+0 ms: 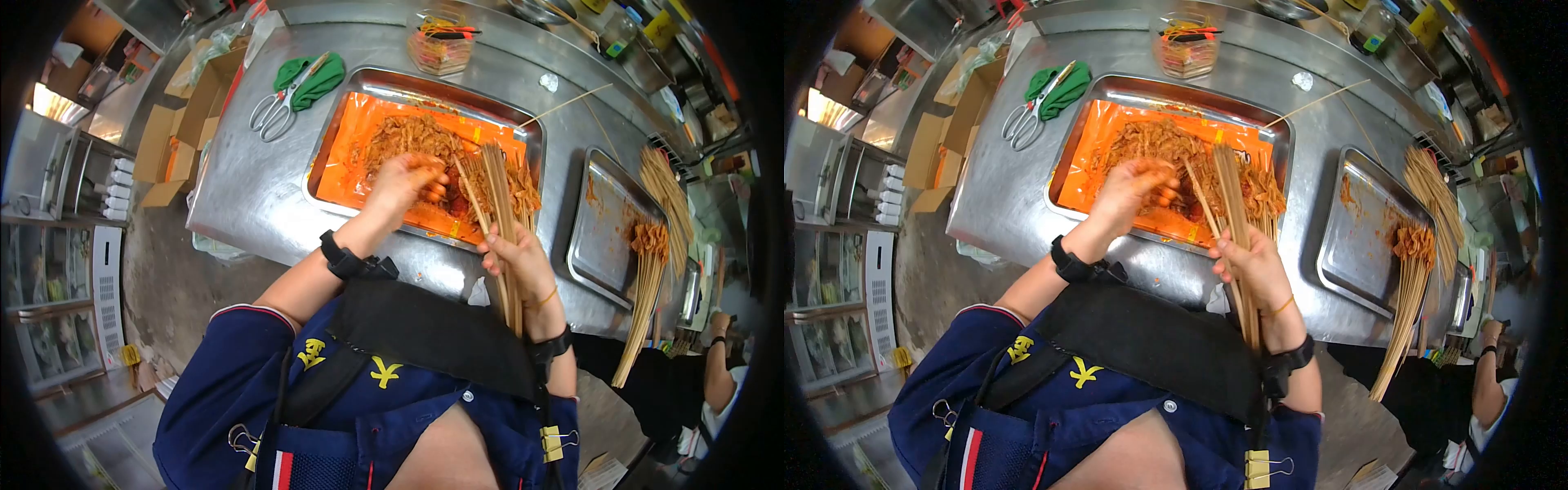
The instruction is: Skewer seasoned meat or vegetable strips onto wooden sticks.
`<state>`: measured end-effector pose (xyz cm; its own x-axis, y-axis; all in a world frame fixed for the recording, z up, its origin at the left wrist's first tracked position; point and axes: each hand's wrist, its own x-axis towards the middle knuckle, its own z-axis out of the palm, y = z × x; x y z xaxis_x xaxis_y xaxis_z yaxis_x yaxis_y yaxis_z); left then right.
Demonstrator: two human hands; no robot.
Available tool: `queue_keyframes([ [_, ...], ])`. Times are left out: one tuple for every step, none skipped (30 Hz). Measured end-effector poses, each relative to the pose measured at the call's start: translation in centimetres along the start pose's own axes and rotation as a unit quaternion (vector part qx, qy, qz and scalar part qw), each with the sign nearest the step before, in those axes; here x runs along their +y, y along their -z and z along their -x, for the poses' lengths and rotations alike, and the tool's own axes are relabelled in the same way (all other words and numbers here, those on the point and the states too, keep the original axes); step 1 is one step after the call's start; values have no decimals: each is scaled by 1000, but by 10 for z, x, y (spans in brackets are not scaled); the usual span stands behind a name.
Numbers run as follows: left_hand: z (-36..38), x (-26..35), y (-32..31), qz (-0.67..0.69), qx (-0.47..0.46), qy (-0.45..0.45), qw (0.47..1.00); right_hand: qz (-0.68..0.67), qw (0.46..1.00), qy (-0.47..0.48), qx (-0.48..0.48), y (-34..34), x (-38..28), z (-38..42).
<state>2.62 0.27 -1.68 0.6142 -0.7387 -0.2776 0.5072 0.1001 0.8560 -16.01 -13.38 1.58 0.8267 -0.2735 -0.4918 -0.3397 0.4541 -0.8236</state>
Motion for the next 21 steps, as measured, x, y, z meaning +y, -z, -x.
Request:
queue_keyframes([
  [0,4,8,-12,21,-32,999,-18,1000,-5,2,3,-4,0],
  [0,8,18,-23,43,-65,997,-36,999,-11,3,5,-8,0],
  [1,13,26,-34,65,-98,992,-53,998,-16,4,5,-9,-1],
  [1,18,32,-45,85,-107,990,-84,996,-14,11,2,-6,-2],
  [4,23,38,-57,108,-116,986,-86,996,-10,17,-1,-5,-2],
  [6,25,43,-69,131,-122,981,-89,996,-7,23,-5,-3,-2],
  [7,25,46,-98,138,-128,977,-94,995,-5,30,-8,-1,-2],
  [7,24,48,-126,142,-135,972,-98,995,3,21,-5,4,-4],
  [7,24,50,-156,144,-141,967,-98,995,10,30,-5,5,-4],
  [10,25,47,-143,132,-119,974,-99,994,20,39,-6,4,-2],
  [10,25,47,-170,125,-131,969,-99,993,32,49,-7,3,-1],
  [9,22,47,-197,117,-143,963,-93,994,35,54,-7,3,1],
  [6,18,48,-223,109,-156,956,-89,994,36,49,-8,4,2],
  [-4,8,54,-279,117,-186,935,-84,995,37,44,-9,4,2],
  [-4,12,48,-358,116,-215,901,-78,996,37,38,-10,4,2],
  [-5,16,43,-433,115,-242,861,-78,996,37,38,-10,3,2],
  [-5,21,37,-504,113,-266,814,-79,995,36,39,-10,2,2],
  [-5,27,30,-573,112,-256,771,-80,995,35,40,-10,1,3],
  [-8,31,25,-617,106,-226,746,-77,996,32,42,-9,1,3],
  [-14,35,21,-660,100,-195,718,-74,996,29,44,-10,0,3],
  [-21,37,18,-701,94,-165,688,-72,996,27,45,-10,0,3],
])
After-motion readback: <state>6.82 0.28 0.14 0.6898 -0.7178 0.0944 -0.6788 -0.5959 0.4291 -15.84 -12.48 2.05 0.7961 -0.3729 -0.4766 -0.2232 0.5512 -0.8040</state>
